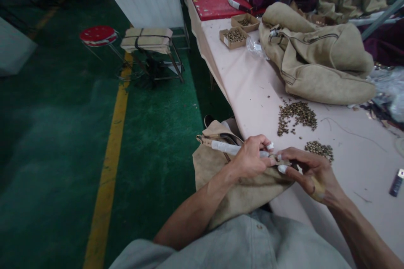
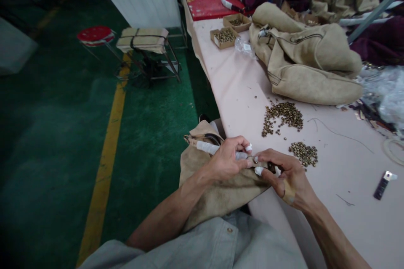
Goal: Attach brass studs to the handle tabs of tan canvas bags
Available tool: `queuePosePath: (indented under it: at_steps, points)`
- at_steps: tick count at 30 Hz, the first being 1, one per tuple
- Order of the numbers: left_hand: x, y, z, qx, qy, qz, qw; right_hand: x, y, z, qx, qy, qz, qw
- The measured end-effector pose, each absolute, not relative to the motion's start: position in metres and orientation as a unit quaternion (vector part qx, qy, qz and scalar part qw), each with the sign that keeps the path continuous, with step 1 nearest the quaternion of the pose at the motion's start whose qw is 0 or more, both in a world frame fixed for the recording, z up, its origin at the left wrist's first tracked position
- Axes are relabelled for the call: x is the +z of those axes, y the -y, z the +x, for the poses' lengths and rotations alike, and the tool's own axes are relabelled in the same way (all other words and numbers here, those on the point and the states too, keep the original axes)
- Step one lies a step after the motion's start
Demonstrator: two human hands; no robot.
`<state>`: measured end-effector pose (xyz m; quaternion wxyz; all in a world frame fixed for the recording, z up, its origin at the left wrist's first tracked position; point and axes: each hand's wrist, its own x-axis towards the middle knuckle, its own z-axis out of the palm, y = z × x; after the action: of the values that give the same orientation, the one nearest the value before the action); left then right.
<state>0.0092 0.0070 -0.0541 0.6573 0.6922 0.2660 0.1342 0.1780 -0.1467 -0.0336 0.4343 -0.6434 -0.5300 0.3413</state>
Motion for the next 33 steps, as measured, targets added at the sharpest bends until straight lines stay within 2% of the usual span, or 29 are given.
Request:
queuePosePath:
  at_steps: [10,14,18,21,25,28,30,33]
  points:
    - [-0.06,-0.004,0.012,0.139,-0.258,0.702,0.649,-0.038,0.147,0.181,0.399,0.5,-0.658,0.397]
    - [-0.053,-0.005,0.011,0.138,-0.258,0.732,0.615,-0.043,0.15,0.181,0.42,0.454,-0.657,0.432]
    - [-0.046,-0.013,0.003,0.124,-0.196,0.777,0.585,-0.045,0.151,0.179,0.431,0.412,-0.662,0.455]
    - [-0.044,-0.023,-0.015,0.125,-0.173,0.837,0.504,-0.039,0.15,0.174,0.418,0.397,-0.652,0.493]
    - [-0.053,-0.022,-0.061,0.112,-0.279,0.865,0.402,-0.036,0.148,0.168,0.405,0.363,-0.643,0.539]
    - [-0.069,0.0,-0.098,0.038,-0.369,0.837,0.401,-0.038,0.142,0.165,0.405,0.351,-0.645,0.545]
    - [-0.083,0.016,-0.114,-0.021,-0.363,0.829,0.425,-0.037,0.133,0.157,0.408,0.352,-0.637,0.551]
    - [-0.103,0.021,-0.114,-0.043,-0.365,0.839,0.401,-0.033,0.11,0.132,0.426,0.36,-0.605,0.568]
